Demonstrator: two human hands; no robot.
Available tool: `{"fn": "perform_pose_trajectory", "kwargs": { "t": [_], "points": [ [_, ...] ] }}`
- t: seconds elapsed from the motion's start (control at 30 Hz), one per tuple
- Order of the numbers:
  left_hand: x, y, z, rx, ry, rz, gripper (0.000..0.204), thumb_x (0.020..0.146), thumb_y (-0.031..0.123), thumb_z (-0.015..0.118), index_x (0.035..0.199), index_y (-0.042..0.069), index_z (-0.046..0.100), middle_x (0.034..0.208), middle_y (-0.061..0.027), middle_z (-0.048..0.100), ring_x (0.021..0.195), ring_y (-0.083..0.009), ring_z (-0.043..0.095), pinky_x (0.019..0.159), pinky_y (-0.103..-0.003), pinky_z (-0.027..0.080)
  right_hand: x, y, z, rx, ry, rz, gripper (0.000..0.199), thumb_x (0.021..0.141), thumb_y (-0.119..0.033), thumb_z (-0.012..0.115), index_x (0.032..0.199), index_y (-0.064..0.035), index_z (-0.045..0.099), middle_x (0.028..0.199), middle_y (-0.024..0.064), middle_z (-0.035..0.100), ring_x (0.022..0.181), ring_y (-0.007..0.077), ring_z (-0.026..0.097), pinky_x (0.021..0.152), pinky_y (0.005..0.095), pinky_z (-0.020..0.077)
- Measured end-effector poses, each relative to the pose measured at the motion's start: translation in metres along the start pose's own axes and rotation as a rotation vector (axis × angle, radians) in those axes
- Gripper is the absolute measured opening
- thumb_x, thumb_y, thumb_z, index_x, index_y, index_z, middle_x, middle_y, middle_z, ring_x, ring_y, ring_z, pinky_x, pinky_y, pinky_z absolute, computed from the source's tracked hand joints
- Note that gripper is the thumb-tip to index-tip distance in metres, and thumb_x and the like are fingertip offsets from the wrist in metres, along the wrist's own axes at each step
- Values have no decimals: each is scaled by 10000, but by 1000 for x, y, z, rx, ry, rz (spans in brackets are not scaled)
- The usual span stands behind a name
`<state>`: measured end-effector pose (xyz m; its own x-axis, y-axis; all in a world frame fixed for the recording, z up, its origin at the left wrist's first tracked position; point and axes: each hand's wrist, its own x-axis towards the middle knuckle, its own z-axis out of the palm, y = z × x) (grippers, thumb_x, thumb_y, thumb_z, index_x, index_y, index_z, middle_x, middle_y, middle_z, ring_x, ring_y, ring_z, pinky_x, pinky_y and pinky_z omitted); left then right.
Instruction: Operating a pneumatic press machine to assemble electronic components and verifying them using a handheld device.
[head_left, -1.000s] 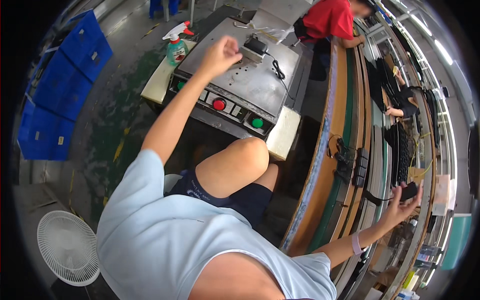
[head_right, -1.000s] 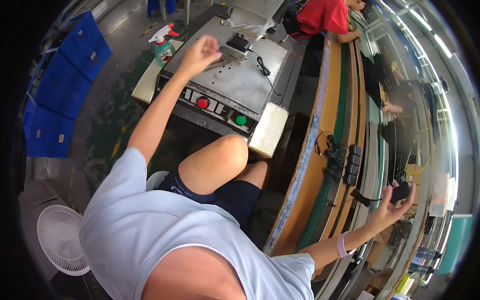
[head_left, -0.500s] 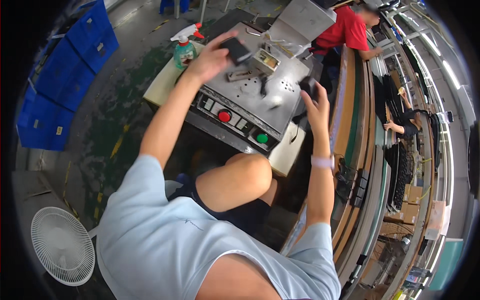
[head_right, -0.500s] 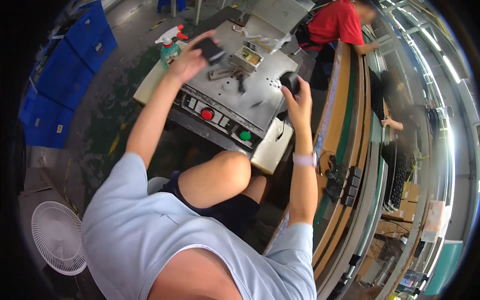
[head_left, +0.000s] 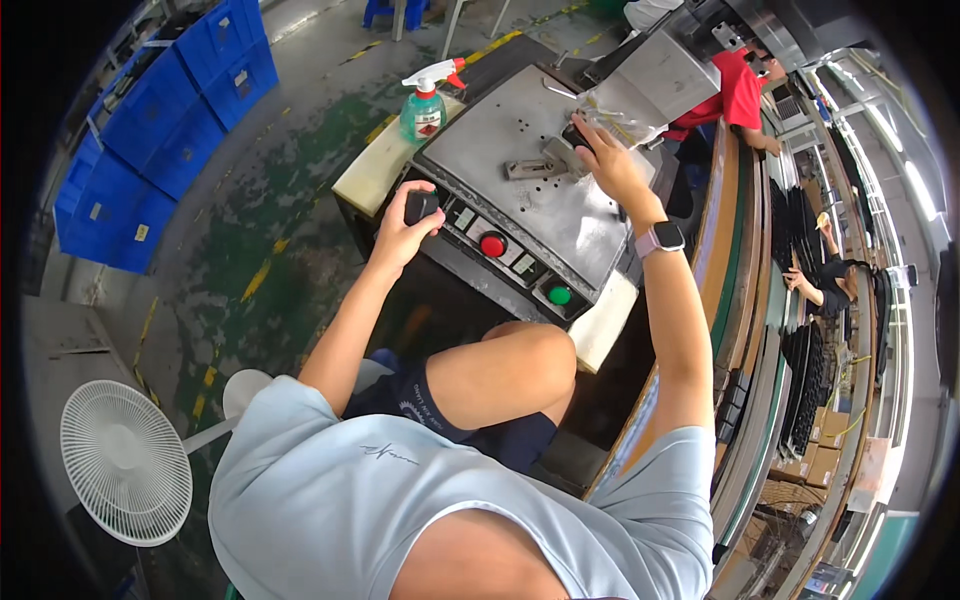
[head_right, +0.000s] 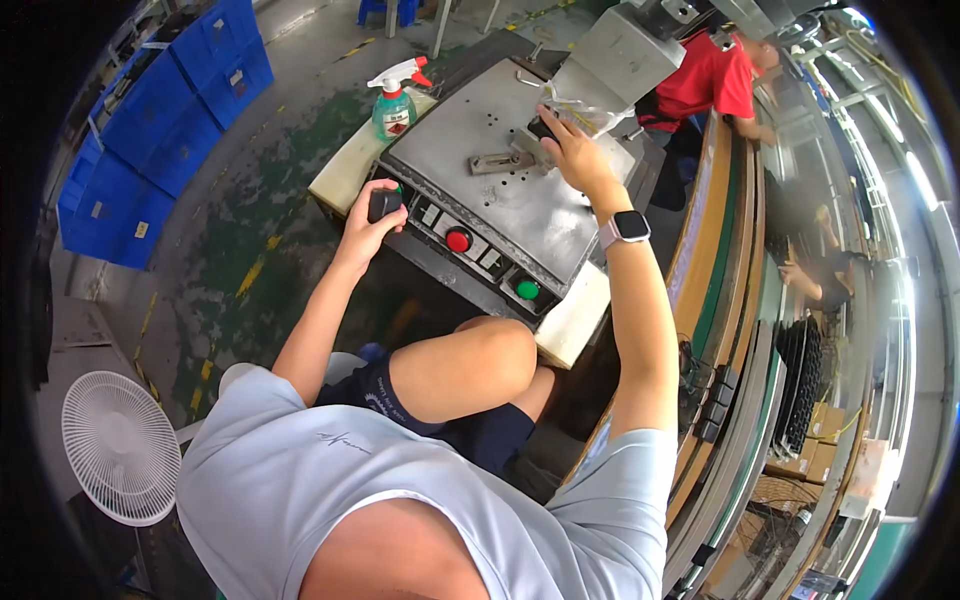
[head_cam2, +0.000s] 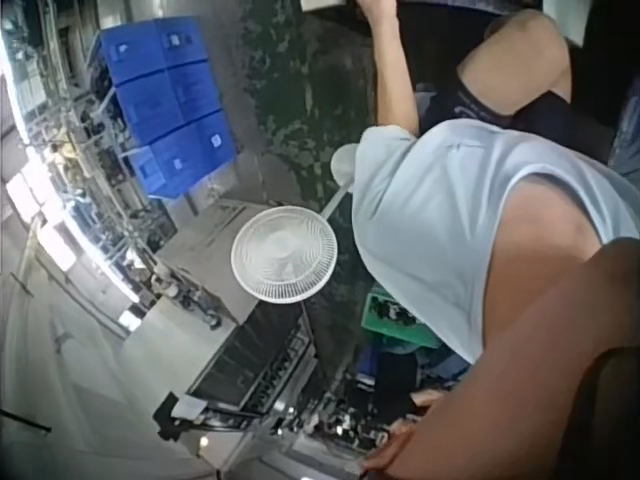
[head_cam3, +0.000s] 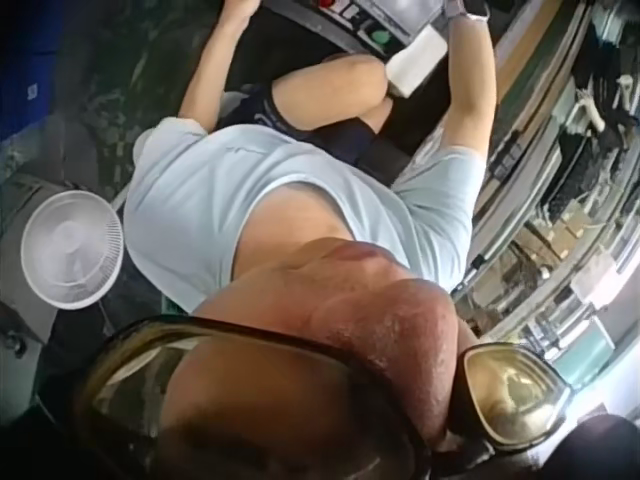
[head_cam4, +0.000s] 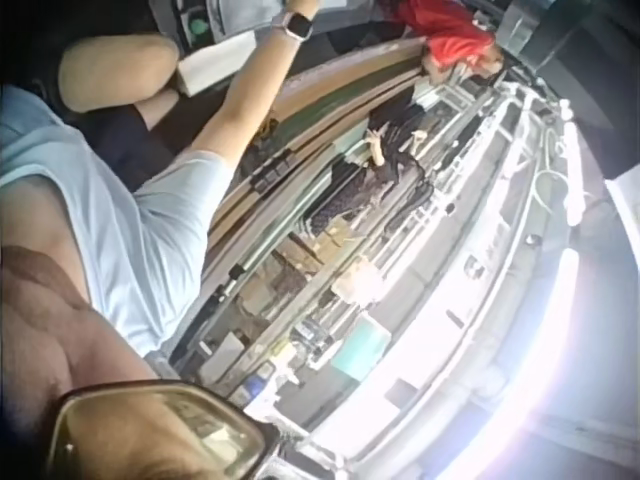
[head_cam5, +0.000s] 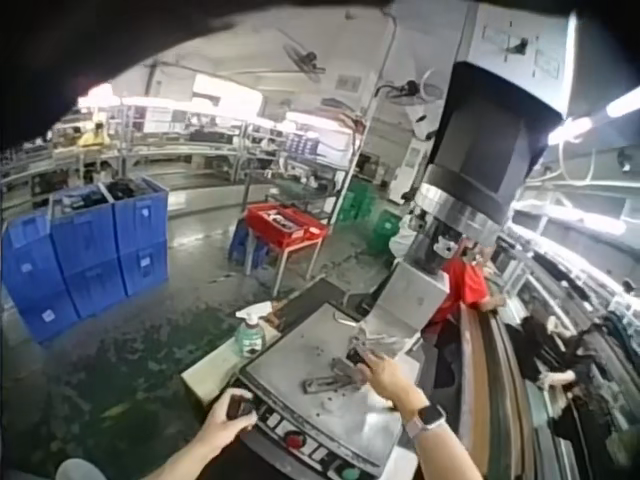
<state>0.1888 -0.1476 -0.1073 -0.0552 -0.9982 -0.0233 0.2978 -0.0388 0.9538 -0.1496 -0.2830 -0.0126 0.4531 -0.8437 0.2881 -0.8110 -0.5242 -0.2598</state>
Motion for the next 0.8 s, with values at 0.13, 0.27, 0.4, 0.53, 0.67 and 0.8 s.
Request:
{"fn": "perform_pose_trajectory", "kwargs": {
  "t": [0.13,0.27,0.4,0.53,0.67,0.8],
  "points": [
    [6,-11,1,241,-2,193,381,821,-2,627,1169,113,524,943,-84,619,759,-182,586,710,-269,471,-21,-27,-8,-264,-76,86,799,871,-339,665,1531,-172,246,1454,183,410,1278,371,467,1026,410,410],
    [12,-16,-9,505,47,454,399,797,-19,635,1160,107,526,919,-65,625,752,-171,582,717,-280,468,-97,-85,-25,-245,-432,206,1043,695,-436,804,1533,-175,240,1530,179,286,1368,381,357,1102,456,350],
    [14,-3,-4,518,-30,314,392,790,-10,647,1147,92,522,899,-35,629,786,-186,591,747,-290,469,-160,-133,-6,-464,-336,295,1084,663,-420,835,1530,-156,241,1567,160,224,1412,366,301,1131,477,312],
    [-1,34,67,78,-279,330,383,800,9,640,1157,81,520,993,-45,629,912,-211,588,772,-286,466,-156,-161,-4,-123,-44,186,956,698,-342,833,1472,-72,341,1511,174,324,1343,340,396,1101,426,348],
    [-13,76,158,141,-594,570,395,867,111,592,1248,74,497,1232,-103,545,1132,-222,501,897,-307,445,-141,-183,-28,996,110,332,306,938,-161,620,1192,-12,538,974,103,644,822,155,611,770,269,501],
    [-66,86,181,398,-519,721,497,881,188,555,1347,51,452,1416,-186,365,1270,-347,393,1081,-414,298,-206,-163,-109,958,488,393,150,931,-150,615,1041,-60,566,746,11,593,576,85,503,524,208,413]
  ]
}}
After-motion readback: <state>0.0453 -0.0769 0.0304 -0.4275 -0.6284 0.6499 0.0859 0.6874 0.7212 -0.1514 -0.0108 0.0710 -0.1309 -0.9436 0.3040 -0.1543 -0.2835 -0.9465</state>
